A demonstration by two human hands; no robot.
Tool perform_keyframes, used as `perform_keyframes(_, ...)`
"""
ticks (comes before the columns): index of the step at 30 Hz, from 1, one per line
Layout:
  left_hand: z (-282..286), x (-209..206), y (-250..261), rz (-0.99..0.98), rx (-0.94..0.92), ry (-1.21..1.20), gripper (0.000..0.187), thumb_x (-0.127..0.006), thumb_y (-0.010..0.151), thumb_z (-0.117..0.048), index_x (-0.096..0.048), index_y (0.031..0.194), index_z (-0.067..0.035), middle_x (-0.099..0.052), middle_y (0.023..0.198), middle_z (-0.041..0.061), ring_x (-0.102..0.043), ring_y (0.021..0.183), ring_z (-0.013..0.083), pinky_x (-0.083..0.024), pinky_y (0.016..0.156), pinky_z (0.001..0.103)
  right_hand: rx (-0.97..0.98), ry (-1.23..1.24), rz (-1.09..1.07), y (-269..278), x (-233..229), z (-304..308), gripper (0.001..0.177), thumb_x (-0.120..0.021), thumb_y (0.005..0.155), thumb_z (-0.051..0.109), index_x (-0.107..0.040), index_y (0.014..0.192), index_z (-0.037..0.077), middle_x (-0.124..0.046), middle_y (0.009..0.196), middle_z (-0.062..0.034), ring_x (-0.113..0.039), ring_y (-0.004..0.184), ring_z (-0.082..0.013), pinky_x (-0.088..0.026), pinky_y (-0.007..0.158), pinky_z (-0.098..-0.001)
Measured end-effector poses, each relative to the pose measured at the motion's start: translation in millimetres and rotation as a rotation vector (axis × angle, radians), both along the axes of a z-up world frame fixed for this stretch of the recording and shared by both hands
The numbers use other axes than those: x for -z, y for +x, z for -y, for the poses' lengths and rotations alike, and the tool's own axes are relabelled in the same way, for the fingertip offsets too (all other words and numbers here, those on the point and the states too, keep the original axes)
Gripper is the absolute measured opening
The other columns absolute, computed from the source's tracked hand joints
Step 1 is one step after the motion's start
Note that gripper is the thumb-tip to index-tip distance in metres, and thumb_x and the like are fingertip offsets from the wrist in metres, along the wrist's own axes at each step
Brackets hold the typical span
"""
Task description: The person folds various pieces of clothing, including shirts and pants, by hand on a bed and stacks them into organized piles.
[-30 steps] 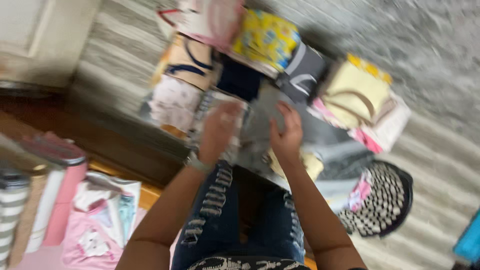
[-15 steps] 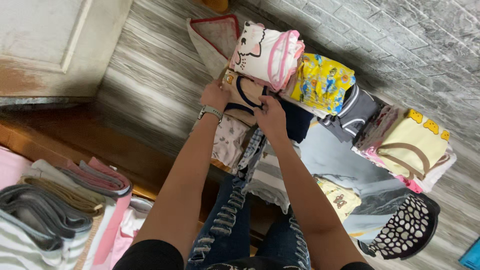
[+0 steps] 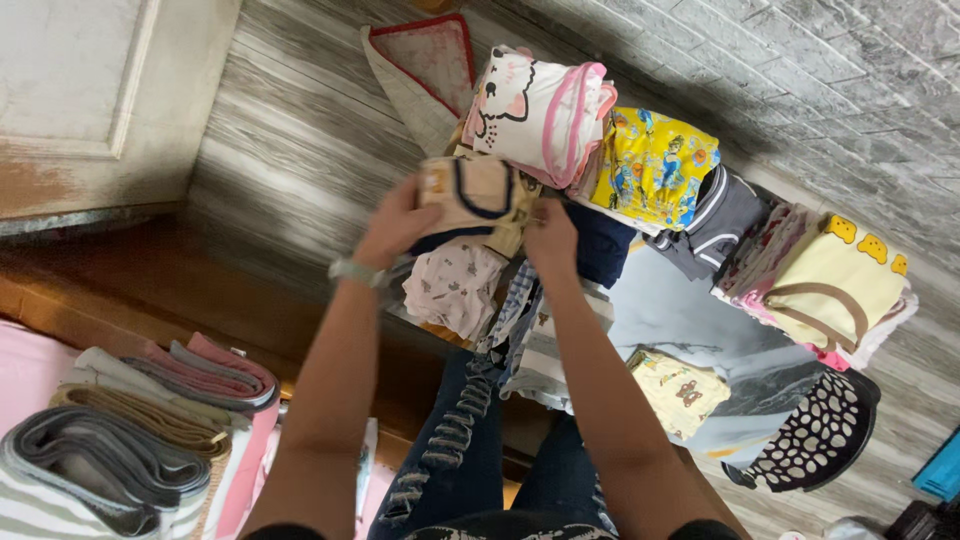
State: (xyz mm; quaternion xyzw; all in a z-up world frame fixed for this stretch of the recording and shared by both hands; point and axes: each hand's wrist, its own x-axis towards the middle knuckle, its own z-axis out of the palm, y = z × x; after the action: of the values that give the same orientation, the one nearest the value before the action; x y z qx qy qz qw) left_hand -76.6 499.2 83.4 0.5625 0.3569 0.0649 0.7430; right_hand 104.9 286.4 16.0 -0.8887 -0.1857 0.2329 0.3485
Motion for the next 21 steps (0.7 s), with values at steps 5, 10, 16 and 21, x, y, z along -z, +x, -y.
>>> perform_keyframes(5,-33.7,-86.9,-51.0,-0.069,-0.136,0.012,0.049,-0.065,0.085,-0.007,-0.06,0.133,0.004,-0.071,0.116,0.011,-0.069,0.101,0.0177,-0.057,0.091,0.031,-0.049,-0.243,0.047,-9.6,7.2,-53.7,0.046,-0.074,0.08,0.019,-0.061,0.119,-0.001,-0.066,0.114,-0.0257,-0.062,0.111,-0.0426,-0.052,0.094,-0.0489)
perform_keyframes(10,-41.9,-108.7,-77.0,0.029,-0.28,0.016,0.053,-0.062,0.085,-0.002,-0.058,0.138,0.002,-0.071,0.119,0.011,-0.069,0.103,0.0157,-0.057,0.09,0.031,0.179,-0.538,0.109,-29.4,-22.6,-84.3,0.081,-0.088,0.061,0.032,-0.055,0.127,-0.001,-0.06,0.122,-0.0224,-0.059,0.113,-0.0467,-0.048,0.084,-0.0652)
perform_keyframes(16,-37.6,-76.4,-84.7,0.067,-0.298,-0.07,0.051,-0.063,0.088,-0.003,-0.057,0.138,0.003,-0.069,0.122,0.012,-0.069,0.106,0.0171,-0.058,0.091,0.03,0.036,-0.3,0.184,-36.0,-31.8,-81.7,0.039,-0.08,0.072,0.027,-0.072,0.106,0.009,-0.07,0.102,-0.0227,-0.069,0.096,-0.0414,-0.053,0.087,-0.0524)
perform_keyframes(21,-23.1,-38.2,-44.6,0.026,-0.294,-0.391,0.062,-0.065,0.082,-0.002,-0.049,0.142,0.003,-0.065,0.122,0.014,-0.069,0.104,0.0231,-0.059,0.092,0.037,0.026,-0.02,0.118,0.0,-89.3,-25.3,0.041,-0.075,0.074,0.019,-0.065,0.111,0.005,-0.072,0.095,-0.02,-0.071,0.089,-0.0371,-0.055,0.08,-0.0443)
